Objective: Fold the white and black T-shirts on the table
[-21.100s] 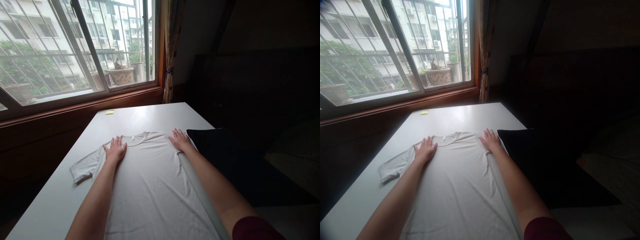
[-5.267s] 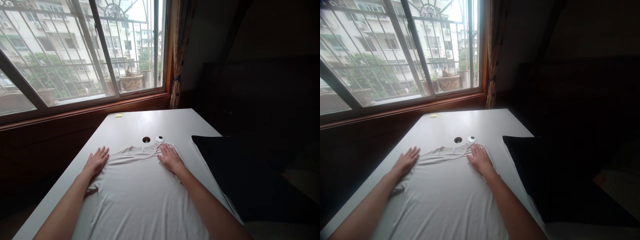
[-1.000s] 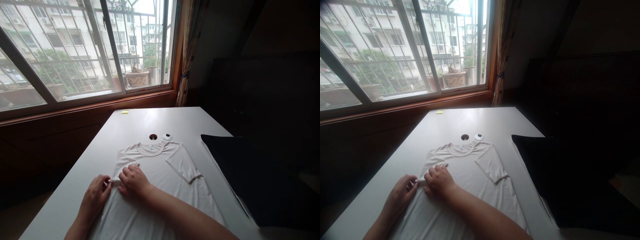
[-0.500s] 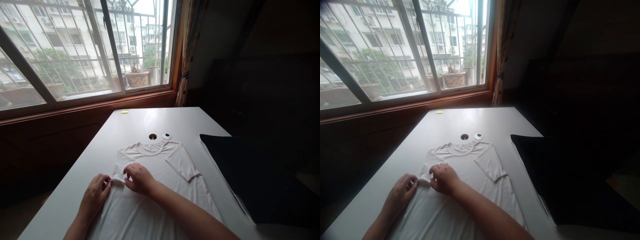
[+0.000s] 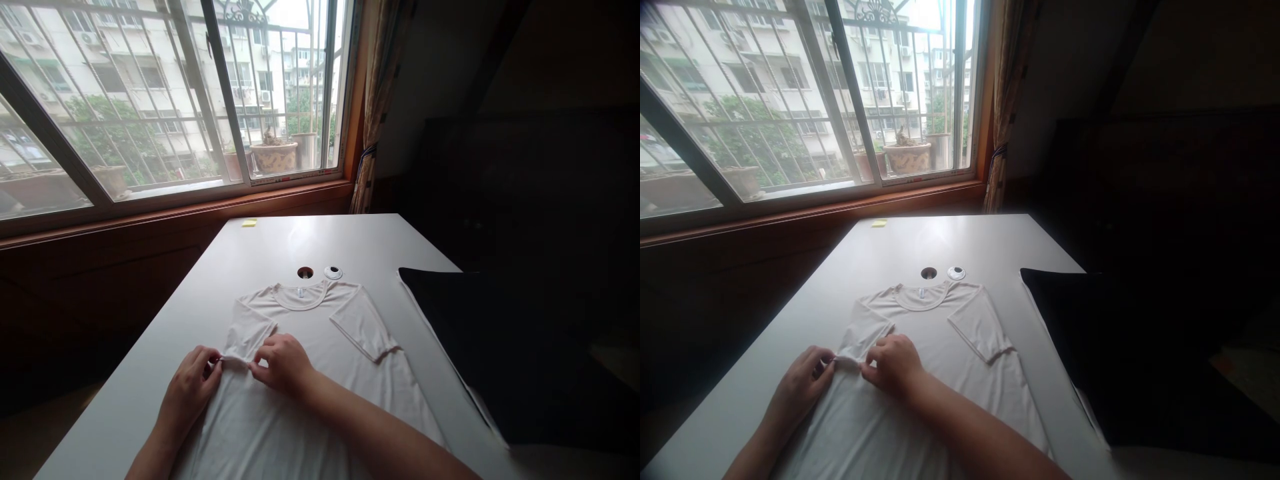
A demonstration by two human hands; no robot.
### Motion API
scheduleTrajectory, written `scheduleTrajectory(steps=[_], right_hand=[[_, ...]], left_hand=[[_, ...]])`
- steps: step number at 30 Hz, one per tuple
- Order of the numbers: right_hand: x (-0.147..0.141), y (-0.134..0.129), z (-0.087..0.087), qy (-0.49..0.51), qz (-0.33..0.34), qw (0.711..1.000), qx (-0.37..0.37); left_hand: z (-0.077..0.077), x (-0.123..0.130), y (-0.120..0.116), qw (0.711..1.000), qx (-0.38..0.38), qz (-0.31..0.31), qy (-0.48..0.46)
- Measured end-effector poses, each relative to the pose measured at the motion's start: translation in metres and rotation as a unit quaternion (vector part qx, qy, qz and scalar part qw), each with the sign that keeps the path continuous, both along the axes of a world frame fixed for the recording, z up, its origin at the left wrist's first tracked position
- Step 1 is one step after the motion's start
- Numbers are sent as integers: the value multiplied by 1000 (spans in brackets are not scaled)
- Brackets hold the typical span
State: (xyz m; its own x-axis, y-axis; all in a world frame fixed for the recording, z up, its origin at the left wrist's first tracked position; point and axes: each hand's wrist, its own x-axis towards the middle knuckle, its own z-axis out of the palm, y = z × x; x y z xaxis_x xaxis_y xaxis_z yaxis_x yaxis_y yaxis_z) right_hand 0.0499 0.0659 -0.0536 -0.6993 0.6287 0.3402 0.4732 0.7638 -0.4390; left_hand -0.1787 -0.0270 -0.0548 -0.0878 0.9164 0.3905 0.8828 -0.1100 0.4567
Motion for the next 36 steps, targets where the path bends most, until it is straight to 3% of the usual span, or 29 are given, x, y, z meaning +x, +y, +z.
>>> scheduleTrajectory(steps=[6,25,29,36], right_hand=[[-2,-6,-4,-11,30,999,-9],[-36,-6,5,32,-73,989,-124],[-28,-3,0,34,-20,994,-102],[-14,3,-17,0,70,997,26]], left_hand=[[-4,-4,0,1000,3,-5,12],[-8,-7,1,1000,20,-12,20],[-8,-6,1,1000,19,-4,7],[-8,-8,0,999,-10,-4,-36]])
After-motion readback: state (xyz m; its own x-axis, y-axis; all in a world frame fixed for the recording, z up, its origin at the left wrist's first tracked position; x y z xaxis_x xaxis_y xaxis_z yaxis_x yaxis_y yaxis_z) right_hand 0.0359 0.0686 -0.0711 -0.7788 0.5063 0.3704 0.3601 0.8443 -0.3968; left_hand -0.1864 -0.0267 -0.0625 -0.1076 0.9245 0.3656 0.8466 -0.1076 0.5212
